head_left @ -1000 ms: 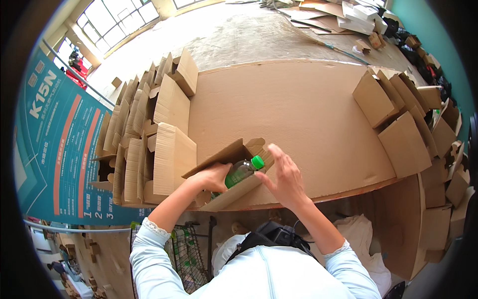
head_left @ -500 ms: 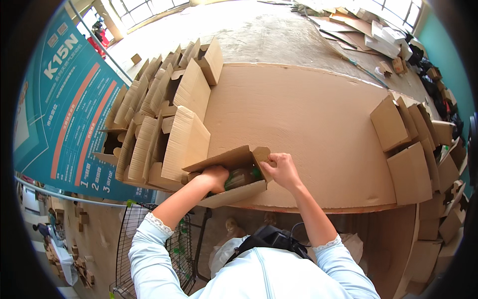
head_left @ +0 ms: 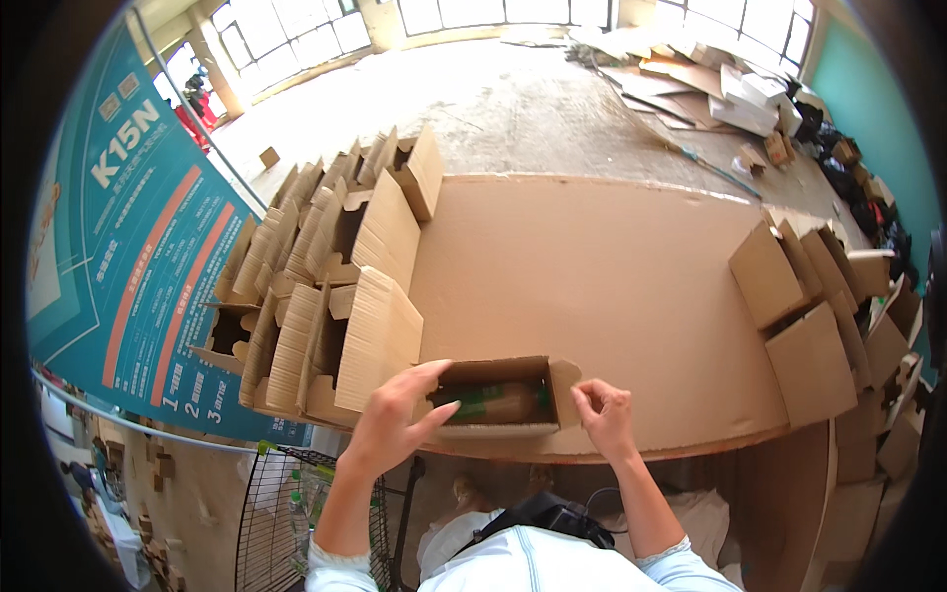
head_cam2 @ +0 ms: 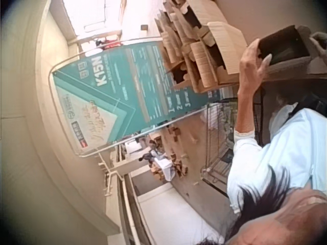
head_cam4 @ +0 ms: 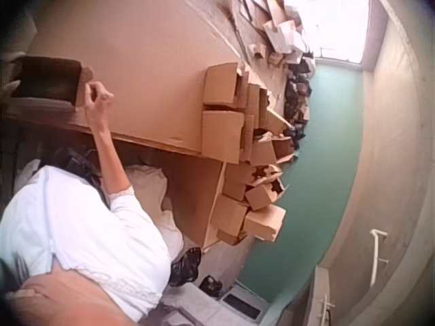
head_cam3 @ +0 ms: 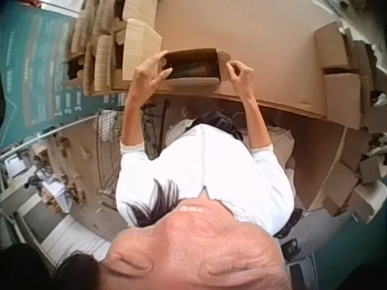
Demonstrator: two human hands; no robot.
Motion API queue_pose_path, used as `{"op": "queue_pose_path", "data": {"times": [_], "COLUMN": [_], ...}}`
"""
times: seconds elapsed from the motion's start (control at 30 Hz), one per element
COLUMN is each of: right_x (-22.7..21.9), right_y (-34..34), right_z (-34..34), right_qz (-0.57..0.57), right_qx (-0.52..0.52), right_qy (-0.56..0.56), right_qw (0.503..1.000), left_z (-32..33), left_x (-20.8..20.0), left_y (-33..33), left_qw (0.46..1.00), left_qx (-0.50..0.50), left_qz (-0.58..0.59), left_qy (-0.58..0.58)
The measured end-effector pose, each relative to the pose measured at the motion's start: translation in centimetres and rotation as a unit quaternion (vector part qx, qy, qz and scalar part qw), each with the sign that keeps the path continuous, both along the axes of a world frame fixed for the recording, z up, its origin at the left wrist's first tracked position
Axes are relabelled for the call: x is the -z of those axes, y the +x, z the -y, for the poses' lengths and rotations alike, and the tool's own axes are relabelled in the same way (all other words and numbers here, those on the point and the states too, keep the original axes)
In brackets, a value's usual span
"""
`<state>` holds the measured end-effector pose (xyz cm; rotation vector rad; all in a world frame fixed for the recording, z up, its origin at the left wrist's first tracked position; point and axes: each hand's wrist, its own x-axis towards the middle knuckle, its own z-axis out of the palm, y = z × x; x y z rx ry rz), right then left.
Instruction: The person takes plastic bottles one at a time from a shopping cart, places each bottle into an individual cardboard box, and then folds the box flaps to close it.
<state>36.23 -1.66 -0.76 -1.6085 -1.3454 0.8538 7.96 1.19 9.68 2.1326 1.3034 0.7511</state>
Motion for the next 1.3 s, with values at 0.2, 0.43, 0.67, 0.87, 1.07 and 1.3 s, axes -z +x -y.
{"op": "queue_pose_path", "data": {"times": [0.2, 0.43, 0.67, 0.87, 1.07, 1.3], "right_x": [-1.5, 0.8, 0.6, 0.4, 1.3, 2.1], "right_y": [-3.5, -4.2, -1.8, -4.8, -3.4, -1.9], "right_z": [2.1, 0.3, -3.4, 0.3, -2.6, -7.3], "right_qz": [0.028, 0.201, 0.334, 0.374, 0.437, 0.391], "right_qx": [-0.159, -0.064, -0.285, -0.301, -0.330, -0.169], "right_qy": [0.125, 0.148, 0.202, 0.169, 0.221, 0.223], "right_qw": [0.979, 0.966, 0.875, 0.861, 0.807, 0.877], "left_z": [6.0, 3.3, -0.1, 1.2, -2.3, -4.0], "left_x": [8.3, 8.9, 8.8, 8.4, 8.9, 12.1], "left_y": [-4.3, -1.0, -3.1, -2.8, -1.5, 3.5], "left_qw": [0.997, 0.967, 0.984, 0.972, 0.939, 0.948], "left_qx": [-0.053, -0.250, -0.003, 0.082, 0.128, -0.092], "left_qz": [0.019, 0.022, -0.175, -0.212, -0.305, -0.265], "left_qy": [-0.059, 0.046, 0.046, 0.064, 0.091, 0.148]}}
